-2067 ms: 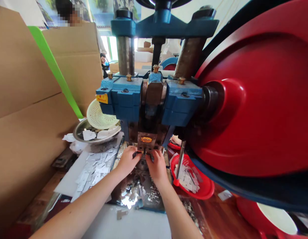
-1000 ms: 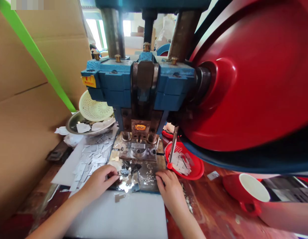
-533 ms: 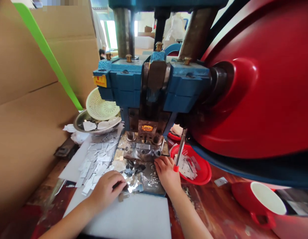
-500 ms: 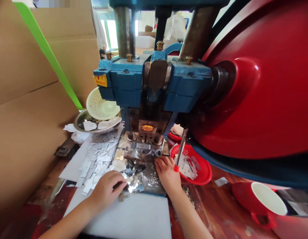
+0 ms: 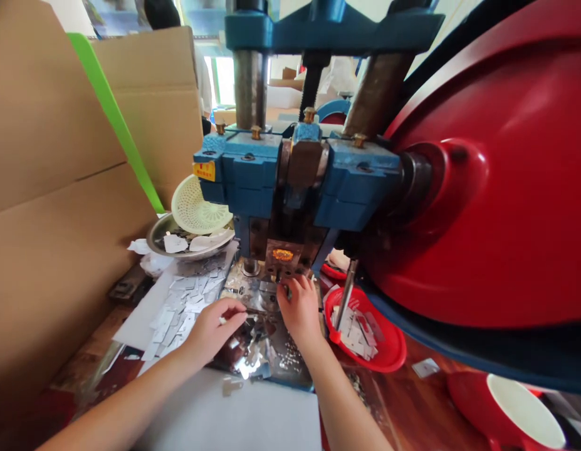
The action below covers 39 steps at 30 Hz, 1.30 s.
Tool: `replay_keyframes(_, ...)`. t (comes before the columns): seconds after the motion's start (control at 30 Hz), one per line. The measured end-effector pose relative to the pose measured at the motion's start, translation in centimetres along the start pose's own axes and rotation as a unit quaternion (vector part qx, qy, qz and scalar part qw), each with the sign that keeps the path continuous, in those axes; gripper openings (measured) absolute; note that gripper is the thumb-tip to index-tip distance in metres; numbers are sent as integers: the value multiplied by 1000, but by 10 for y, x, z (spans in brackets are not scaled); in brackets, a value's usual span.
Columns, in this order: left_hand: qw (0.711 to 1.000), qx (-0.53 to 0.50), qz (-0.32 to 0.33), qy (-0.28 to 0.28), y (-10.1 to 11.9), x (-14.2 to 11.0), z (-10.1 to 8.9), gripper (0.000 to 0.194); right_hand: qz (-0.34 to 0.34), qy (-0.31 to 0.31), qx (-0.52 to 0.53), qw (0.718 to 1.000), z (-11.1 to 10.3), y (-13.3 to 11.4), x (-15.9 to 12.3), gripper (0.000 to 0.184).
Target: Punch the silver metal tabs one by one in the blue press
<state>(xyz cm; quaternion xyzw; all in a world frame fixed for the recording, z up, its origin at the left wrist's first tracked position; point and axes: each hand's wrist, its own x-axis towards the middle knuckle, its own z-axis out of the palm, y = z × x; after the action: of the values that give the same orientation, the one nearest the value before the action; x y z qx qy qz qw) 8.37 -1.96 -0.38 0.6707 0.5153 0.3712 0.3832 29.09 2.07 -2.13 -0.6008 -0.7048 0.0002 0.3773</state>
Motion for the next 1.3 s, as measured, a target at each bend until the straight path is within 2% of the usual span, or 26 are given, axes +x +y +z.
replay_keyframes(0.13, 999, -40, -14, 15, 6, 21, 7, 13, -22, -24, -36, 999, 8, -4, 3, 22)
replay_keyframes(0.27, 997, -59, -31, 27, 6, 37, 12, 13, -56, -40, -27, 997, 0, -8, -7, 22)
replay_keyframes(0.37, 997, -65, -30, 40, 6, 47, 14, 13, -79, -49, -57, 994, -7, -11, -14, 24)
replay_keyframes(0.47, 997, -56, -26, 48, 7, 55, 17, 13, -94, -55, -81, 991, -9, -9, -20, 26)
replay_keyframes(0.57, 998, -24, -22, 49, 10, 61, 22, 12, -97, -40, -61, 993, -6, -3, -24, 30)
replay_keyframes(0.7, 999, 36, -2, 41, 11, 69, 33, 12, -73, -10, -6, 997, -2, 4, -28, 34)
replay_keyframes(0.97, 994, 91, 17, 66, 2, 74, 41, 8, -80, -29, -11, 996, -3, 5, -25, 32)
replay_keyframes(1.3, 991, 119, 32, 60, -4, 78, 40, 8, -91, -62, -105, 988, -8, -4, -23, 29)
